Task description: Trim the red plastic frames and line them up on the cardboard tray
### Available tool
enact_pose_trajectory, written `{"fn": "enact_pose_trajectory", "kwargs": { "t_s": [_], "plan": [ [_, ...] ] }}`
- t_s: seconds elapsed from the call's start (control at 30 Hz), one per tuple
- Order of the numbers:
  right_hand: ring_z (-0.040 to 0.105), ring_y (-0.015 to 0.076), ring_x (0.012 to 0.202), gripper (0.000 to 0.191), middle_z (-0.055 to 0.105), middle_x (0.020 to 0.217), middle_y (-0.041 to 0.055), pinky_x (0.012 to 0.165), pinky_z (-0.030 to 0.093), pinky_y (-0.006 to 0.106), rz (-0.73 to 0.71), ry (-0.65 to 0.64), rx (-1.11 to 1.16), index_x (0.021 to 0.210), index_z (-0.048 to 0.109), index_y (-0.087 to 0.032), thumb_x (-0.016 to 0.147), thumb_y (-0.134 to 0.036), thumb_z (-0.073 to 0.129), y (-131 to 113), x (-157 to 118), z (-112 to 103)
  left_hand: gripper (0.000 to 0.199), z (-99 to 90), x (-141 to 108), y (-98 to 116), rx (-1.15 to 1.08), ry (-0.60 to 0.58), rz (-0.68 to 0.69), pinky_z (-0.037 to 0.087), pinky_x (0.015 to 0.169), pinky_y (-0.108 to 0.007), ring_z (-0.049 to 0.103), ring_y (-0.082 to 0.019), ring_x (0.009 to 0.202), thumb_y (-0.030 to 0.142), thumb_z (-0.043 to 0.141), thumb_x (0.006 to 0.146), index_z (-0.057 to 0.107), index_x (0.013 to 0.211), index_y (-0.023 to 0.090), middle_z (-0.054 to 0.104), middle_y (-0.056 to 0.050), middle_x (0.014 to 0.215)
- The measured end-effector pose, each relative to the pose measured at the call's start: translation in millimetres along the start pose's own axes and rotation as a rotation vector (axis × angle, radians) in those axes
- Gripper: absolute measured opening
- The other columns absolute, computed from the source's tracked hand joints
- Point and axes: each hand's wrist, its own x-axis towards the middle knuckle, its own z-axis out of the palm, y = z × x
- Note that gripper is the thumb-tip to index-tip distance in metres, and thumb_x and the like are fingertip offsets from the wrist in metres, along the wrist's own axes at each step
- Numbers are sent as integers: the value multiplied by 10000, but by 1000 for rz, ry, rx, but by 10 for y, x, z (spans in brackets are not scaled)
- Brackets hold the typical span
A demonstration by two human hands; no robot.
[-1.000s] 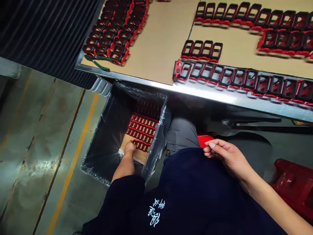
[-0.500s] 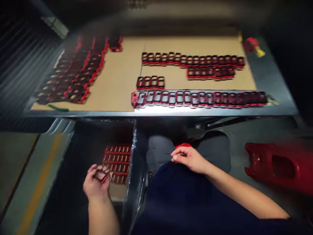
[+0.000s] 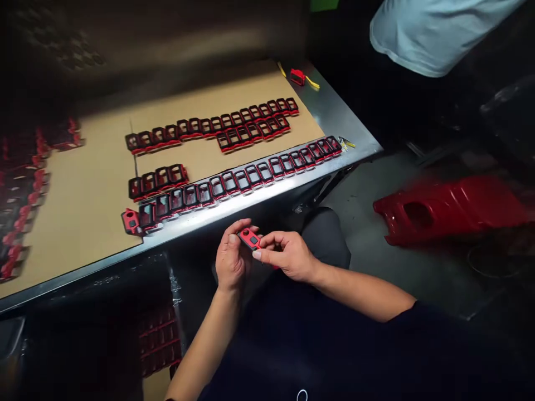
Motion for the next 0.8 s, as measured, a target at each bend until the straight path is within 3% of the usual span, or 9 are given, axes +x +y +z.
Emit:
{"fn": "enact_pose_trajectory", "kwargs": {
  "t_s": [0.07, 0.13, 0.23, 0.3, 0.4, 0.53, 0.7, 0.8],
  "plan": [
    [490, 59, 528, 251, 590, 607, -19, 525, 412, 180, -142, 47, -155, 827, 723, -123, 776, -361, 786, -7, -45, -96, 288, -8, -41, -36, 43, -18, -45, 589, 839, -286, 714, -169, 940, 430, 684, 900, 732, 1127, 260, 730, -59, 1130],
    [523, 65, 537, 170, 625, 625, -4, 540, 437, 178, -295, 36, -310, 831, 743, -124, 809, -291, 762, -2, -81, -166, 357, -34, -118, -12, 37, -119, -92, 571, 938, -333, 694, -206, 1086, 399, 645, 923, 676, 1267, 307, 699, -62, 1253],
    [563, 70, 551, 124, 667, 665, 13, 558, 455, 175, -470, -9, -420, 858, 755, -128, 837, -250, 754, 27, -91, -245, 562, -86, -256, 91, 145, -301, -91, 478, 1097, -410, 553, -276, 1330, 359, 659, 898, 520, 1442, 337, 466, -70, 1553],
    [581, 81, 568, 142, 681, 679, 21, 567, 461, 184, -509, -67, -426, 854, 754, -133, 845, -274, 763, 65, -70, -278, 671, -112, -337, 159, 295, -344, -83, 443, 1130, -403, 508, -271, 1374, 307, 680, 888, 420, 1504, 363, 369, -66, 1614],
    [604, 95, 585, 175, 688, 674, 23, 586, 475, 194, -482, -170, -367, 830, 749, -137, 852, -310, 766, 142, -31, -292, 780, -123, -423, 217, 480, -342, -85, 459, 1110, -391, 537, -243, 1343, 248, 688, 885, 303, 1550, 383, 431, -80, 1569],
    [616, 96, 593, 185, 684, 668, 19, 605, 492, 188, -388, -255, -237, 805, 745, -129, 833, -307, 786, 226, -6, -266, 820, -108, -471, 245, 639, -311, -130, 528, 1023, -408, 614, -260, 1219, 301, 711, 857, 293, 1562, 284, 529, -137, 1452],
    [609, 101, 628, 177, 675, 701, 26, 623, 495, 201, -275, -353, -226, 835, 752, -122, 816, -295, 785, 208, -10, -290, 785, -58, -488, 284, 688, -262, -242, 566, 937, -386, 619, -265, 1168, 332, 706, 835, 356, 1533, 245, 504, -149, 1439],
    [633, 99, 688, 195, 694, 789, 31, 667, 519, 199, -111, -429, -133, 973, 731, -118, 809, -222, 744, 158, -3, -376, 801, -54, -501, 296, 666, -260, -287, 563, 943, -379, 615, -257, 1168, 340, 710, 830, 345, 1535, 237, 514, -139, 1407]
  ]
}}
